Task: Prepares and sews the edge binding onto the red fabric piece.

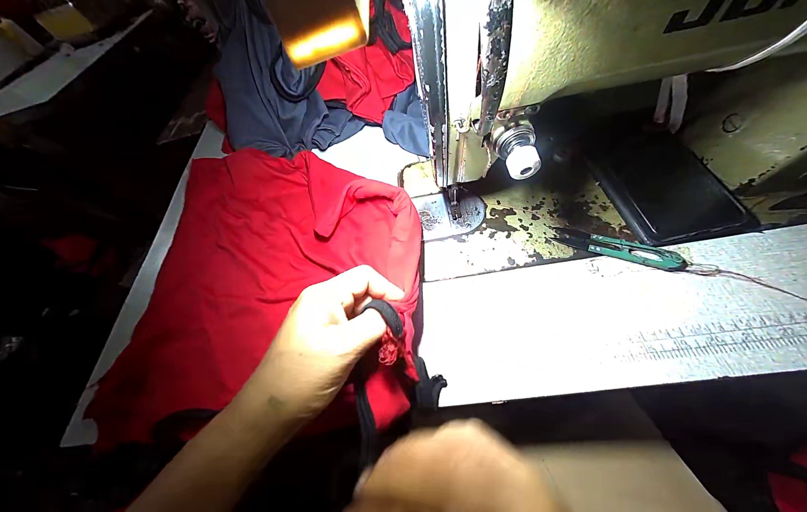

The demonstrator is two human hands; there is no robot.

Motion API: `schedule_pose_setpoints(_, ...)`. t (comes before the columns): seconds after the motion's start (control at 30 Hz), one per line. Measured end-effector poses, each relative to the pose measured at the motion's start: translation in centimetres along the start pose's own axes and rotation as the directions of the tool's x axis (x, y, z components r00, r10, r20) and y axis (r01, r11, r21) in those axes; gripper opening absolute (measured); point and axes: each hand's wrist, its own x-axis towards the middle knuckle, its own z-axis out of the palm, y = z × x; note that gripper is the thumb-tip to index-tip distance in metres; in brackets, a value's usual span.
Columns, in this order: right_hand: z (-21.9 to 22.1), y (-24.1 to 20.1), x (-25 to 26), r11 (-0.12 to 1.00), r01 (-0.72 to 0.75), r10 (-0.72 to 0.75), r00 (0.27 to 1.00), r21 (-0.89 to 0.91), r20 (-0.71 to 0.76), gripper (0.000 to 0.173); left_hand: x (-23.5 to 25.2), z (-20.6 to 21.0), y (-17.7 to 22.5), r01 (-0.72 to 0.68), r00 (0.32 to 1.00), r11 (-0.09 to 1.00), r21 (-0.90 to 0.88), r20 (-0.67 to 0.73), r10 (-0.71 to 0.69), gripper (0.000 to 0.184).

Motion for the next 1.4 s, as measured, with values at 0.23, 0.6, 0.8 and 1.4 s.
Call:
schedule_pose_setpoints(0.23, -1.1, 5.4, 2.8, 0.883, -0.465, 0.470, 0.868, 0.068, -0.159, 0.047, -0.9, 0.4, 1.1, -0.139, 0.989, 0.988, 0.072, 0.062, 0.135, 0.018)
schedule_pose_setpoints(0.6, -4.9, 7.6, 3.4, 0.731, -0.517, 0.551, 0.832, 0.445, 0.062, 0.010, -0.1, -2.4, 0.2, 0.107, 0.988, 0.985, -0.134, 0.121, -0.091, 0.021)
schedule_pose_setpoints(0.8, -4.6, 8.1, 2.5, 0.681, -0.549, 0.595, 0.800, 0.484, 0.070, 0.011, 0.5, -1.5, -0.9, 0.097, 0.988, 0.995, 0.039, 0.120, -0.101, 0.015)
schedule_pose_setpoints(1.4, -3.9, 7.8, 1.8, 0.775, -0.528, 0.554, 0.832, 0.348, 0.029, 0.011, -1.9, 3.9, -0.8, -0.366, 0.918, 0.758, 0.540, 0.073, 0.391, 0.020)
